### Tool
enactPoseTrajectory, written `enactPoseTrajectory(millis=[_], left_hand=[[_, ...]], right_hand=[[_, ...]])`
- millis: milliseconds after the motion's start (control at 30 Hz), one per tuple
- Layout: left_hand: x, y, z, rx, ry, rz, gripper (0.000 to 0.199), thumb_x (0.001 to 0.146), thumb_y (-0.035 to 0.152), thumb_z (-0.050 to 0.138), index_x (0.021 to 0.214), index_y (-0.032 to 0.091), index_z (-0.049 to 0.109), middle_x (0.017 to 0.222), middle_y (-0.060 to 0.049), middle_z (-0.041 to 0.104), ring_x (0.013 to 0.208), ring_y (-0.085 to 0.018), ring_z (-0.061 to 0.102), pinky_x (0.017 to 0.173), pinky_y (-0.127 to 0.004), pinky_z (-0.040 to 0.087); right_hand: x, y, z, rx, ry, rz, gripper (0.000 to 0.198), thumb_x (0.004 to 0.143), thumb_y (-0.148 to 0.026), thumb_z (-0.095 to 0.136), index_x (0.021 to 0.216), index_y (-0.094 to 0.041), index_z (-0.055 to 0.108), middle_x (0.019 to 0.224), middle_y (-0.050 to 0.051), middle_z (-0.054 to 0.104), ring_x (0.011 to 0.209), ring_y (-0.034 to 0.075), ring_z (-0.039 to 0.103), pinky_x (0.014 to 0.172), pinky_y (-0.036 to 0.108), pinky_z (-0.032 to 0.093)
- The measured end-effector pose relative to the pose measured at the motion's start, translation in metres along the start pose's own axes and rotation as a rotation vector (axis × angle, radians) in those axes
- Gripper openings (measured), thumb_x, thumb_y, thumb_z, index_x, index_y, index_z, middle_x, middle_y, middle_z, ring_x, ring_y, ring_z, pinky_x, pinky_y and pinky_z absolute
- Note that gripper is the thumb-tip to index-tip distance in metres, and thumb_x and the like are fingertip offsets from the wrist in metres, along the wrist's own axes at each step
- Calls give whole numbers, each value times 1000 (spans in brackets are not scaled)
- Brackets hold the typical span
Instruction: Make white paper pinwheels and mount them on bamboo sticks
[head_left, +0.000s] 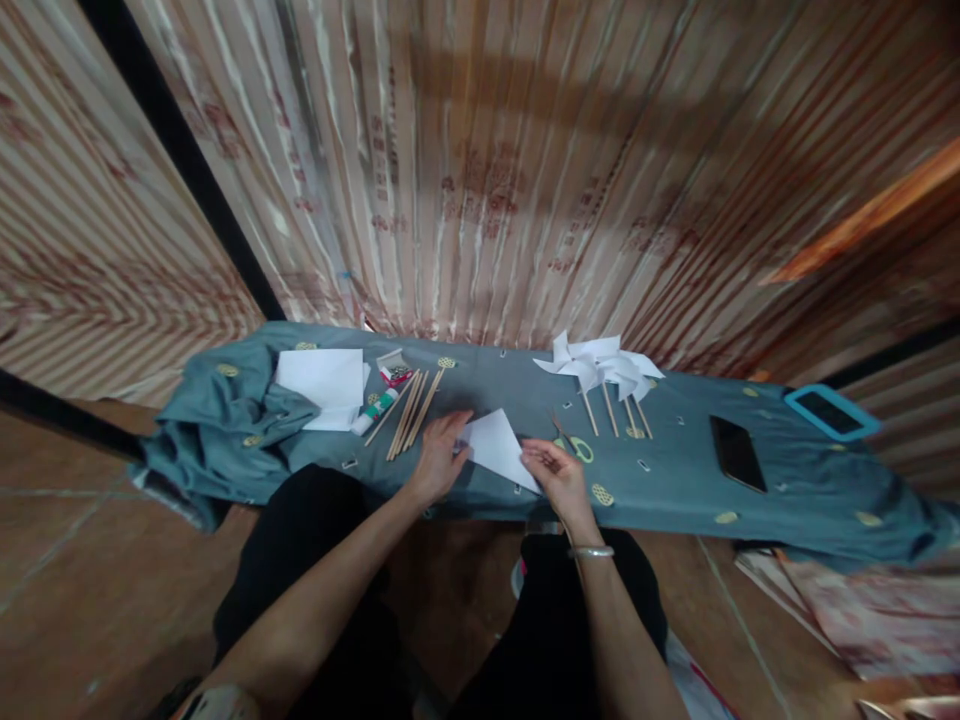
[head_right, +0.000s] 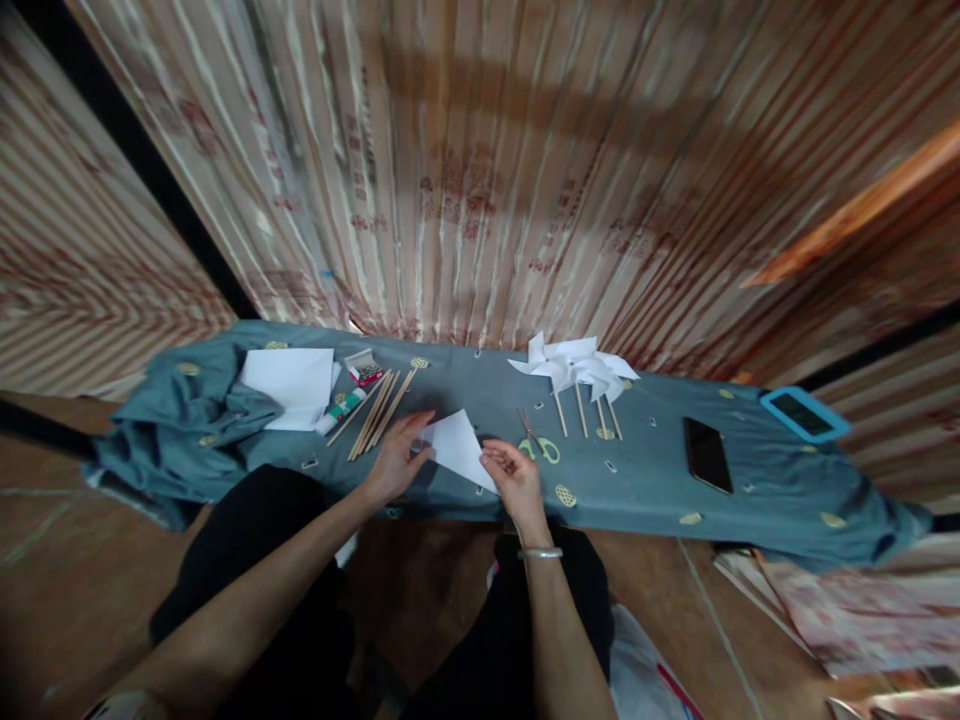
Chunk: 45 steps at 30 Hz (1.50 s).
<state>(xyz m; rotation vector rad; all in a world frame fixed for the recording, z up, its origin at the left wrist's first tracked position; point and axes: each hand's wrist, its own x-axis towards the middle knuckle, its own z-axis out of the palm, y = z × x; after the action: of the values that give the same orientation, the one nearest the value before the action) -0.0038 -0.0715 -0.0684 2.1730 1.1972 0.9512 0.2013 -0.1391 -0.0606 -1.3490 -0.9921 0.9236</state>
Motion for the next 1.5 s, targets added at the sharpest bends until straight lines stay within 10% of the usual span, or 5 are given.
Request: enactPoseTrajectory(millis=[233,667,1167,1367,1500], left_hand=[[2,0,-5,-66,-27,-10,44,77,3,54,119,14,62,100,-8,66,85,-18,62,86,-36,53],[4,7,-19,4,-15,216,28,84,7,50,84,22,74,96,-5,70,93,-20,61,89,-41,51],[-21,13,-15,317,-251,459,29,84,13,57,109,24,67,114,-7,70,109,-25,61,113,-65,16],[-23,5,-8,342,-224,500,22,91,16,50,97,24,70,106,-6,73,106,-23,64,112,-62,21],[-24,0,-9,325,-223,502,25,93,17,48,97,24,71,106,-6,74,108,-23,64,114,-62,19]], right_hand=[[6,2,1,-8,-35,68,36,63,-44,78,89,-21,73,80,4,75,77,19,67,77,34,53],[19,8,1,-91,34,140,38,48,-50,80,65,-18,72,55,1,66,52,14,56,53,28,44],[10,22,-9,-216,222,97,39,64,-56,68,69,-17,71,49,0,62,46,15,56,49,28,46],[-7,9,-9,-504,216,-71,37,79,-34,61,110,-15,69,99,13,73,91,27,67,87,43,50],[-20,0,-6,-1071,40,-474,55,89,-9,41,142,-22,46,153,17,35,141,31,30,109,52,31]])
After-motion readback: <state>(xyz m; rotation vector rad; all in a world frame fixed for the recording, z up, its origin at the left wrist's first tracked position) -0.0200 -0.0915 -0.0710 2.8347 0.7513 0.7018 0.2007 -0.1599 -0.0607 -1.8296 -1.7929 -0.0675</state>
